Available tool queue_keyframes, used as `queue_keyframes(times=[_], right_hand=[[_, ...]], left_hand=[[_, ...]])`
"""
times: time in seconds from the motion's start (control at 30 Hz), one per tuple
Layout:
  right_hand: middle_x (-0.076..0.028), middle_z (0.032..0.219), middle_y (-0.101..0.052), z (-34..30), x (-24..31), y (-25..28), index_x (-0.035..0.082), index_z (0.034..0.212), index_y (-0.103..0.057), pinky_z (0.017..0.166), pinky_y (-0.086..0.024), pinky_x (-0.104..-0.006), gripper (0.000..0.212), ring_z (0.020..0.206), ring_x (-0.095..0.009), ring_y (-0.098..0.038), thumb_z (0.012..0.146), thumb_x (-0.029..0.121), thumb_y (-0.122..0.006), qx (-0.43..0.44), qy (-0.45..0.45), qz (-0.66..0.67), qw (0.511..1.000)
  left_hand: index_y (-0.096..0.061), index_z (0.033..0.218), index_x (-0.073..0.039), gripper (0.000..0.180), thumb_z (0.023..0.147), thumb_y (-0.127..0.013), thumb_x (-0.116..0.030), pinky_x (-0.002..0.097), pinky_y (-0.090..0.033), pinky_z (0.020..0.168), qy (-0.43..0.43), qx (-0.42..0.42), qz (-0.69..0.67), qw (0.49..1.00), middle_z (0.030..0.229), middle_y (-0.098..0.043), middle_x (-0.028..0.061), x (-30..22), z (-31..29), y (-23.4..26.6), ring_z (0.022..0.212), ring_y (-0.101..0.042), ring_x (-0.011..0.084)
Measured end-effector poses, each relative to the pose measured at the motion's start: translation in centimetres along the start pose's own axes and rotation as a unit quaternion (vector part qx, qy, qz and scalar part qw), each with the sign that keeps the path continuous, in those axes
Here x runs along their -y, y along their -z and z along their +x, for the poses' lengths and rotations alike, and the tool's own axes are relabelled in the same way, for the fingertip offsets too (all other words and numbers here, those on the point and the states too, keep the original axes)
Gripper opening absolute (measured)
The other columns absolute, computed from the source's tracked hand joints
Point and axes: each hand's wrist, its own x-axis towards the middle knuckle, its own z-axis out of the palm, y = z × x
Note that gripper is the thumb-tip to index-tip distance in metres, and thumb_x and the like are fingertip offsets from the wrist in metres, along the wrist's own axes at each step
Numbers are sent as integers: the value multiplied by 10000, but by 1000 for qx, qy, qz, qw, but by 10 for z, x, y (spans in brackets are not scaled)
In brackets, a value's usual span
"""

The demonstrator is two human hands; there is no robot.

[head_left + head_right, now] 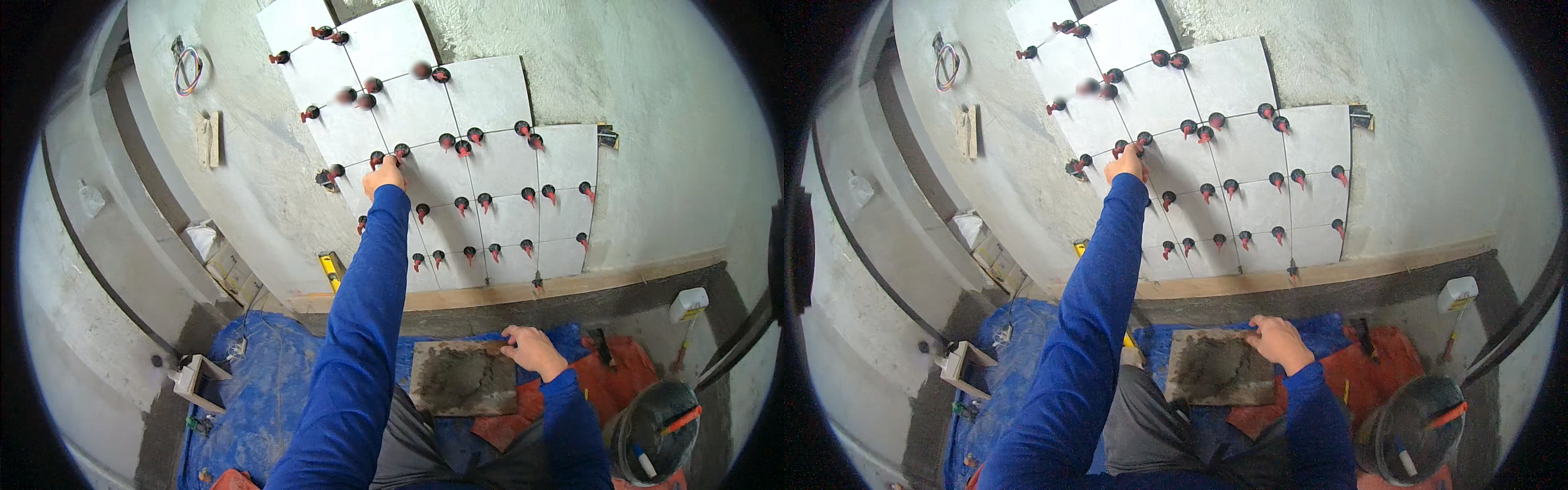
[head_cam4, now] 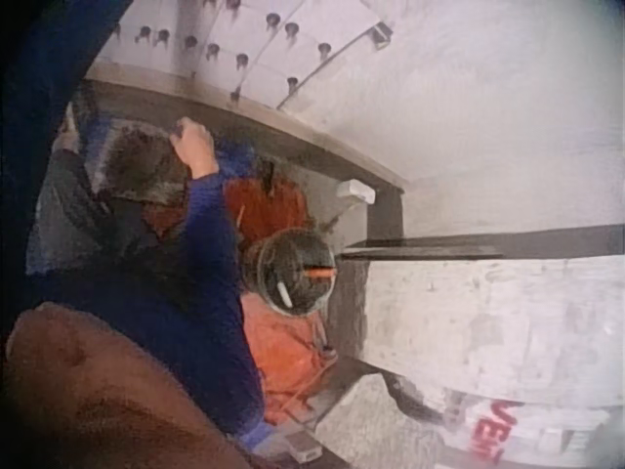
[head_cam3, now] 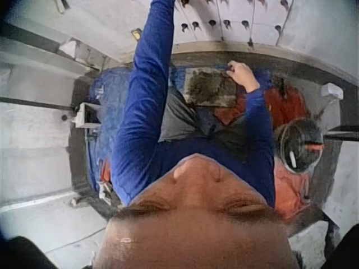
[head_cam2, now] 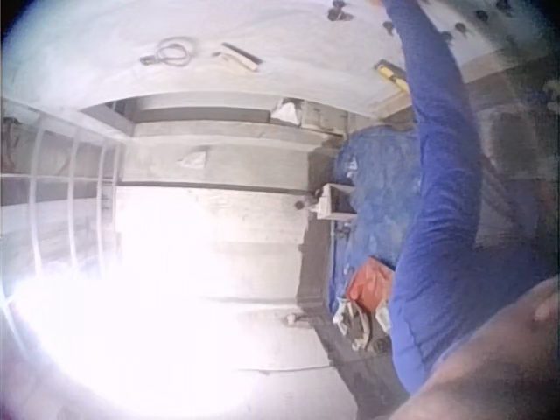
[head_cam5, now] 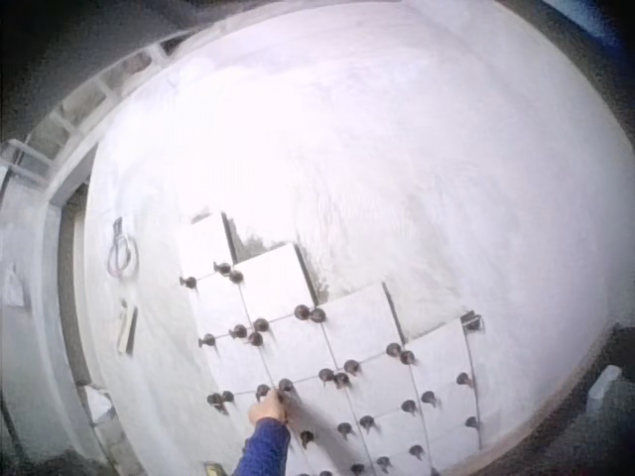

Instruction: The person installs red tile leveling spacers between white wall tiles. They place spacers at tile intersections, adjust them by hand, and occasionally use a blue sponge to wipe the tile surface.

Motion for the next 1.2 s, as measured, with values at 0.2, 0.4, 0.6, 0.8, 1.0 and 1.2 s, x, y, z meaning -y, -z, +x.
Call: queue_keyframes(times=[0.2, 0.4, 0.6, 0.8, 1.0, 1.2], right_hand=[[-183, 1070, -736, -5, -9, 5, 46, 1219, -678, 907, -531, -465, 422, 1033, -380, -685, 858, 250, -751, -11, -25, 2, 1000], [-171, 1079, -739, -10, -17, 13, 54, 1238, -671, 913, -536, -457, 422, 1035, -374, -688, 870, 248, -743, -11, -43, 2, 999], [-158, 1097, -736, -10, -20, 13, 62, 1242, -671, 931, -532, -456, 414, 1063, -358, -684, 879, 249, -739, 5, -75, 15, 997], [-151, 1083, -740, -6, -23, 11, 60, 1239, -673, 928, -533, -456, 415, 1053, -356, -686, 874, 246, -739, -2, -70, 2, 998], [-161, 1083, -738, -3, -24, 8, 59, 1226, -676, 926, -529, -464, 392, 1050, -366, -684, 879, 234, -730, -8, -56, 4, 998], [-164, 1074, -741, 2, -19, 4, 58, 1220, -678, 924, -528, -462, 378, 1046, -365, -685, 887, 227, -732, -8, -49, -3, 999]], left_hand=[[-676, 709, 39, 500, 737, -793, -446, 346, -537, 509, -72, -20, 128, 989, 600, -667, 138, 8, 24, 0, 495, -656, 203], [-649, 699, 46, 471, 755, -790, -400, 375, -539, 495, -61, -8, 63, 996, 626, -664, 147, 15, 28, -5, 512, -672, 239], [-623, 774, -55, 336, 901, -674, -362, 348, -510, 477, 141, 143, -189, 961, 589, -538, 45, 4, 9, -2, 484, -555, 205], [-622, 787, -118, 267, 985, -586, -293, 295, -455, 476, 266, 202, -320, 887, 607, -521, 9, -8, 7, 4, 500, -527, 164], [-654, 794, -123, 200, 956, -620, -234, 298, -392, 472, 284, 204, -341, 873, 588, -491, 0, -5, 19, 0, 489, -467, 140], [-693, 744, -161, 213, 930, -607, -218, 281, -375, 453, 235, 184, -278, 913, 556, -444, -41, -5, 21, -7, 483, -432, 127]])
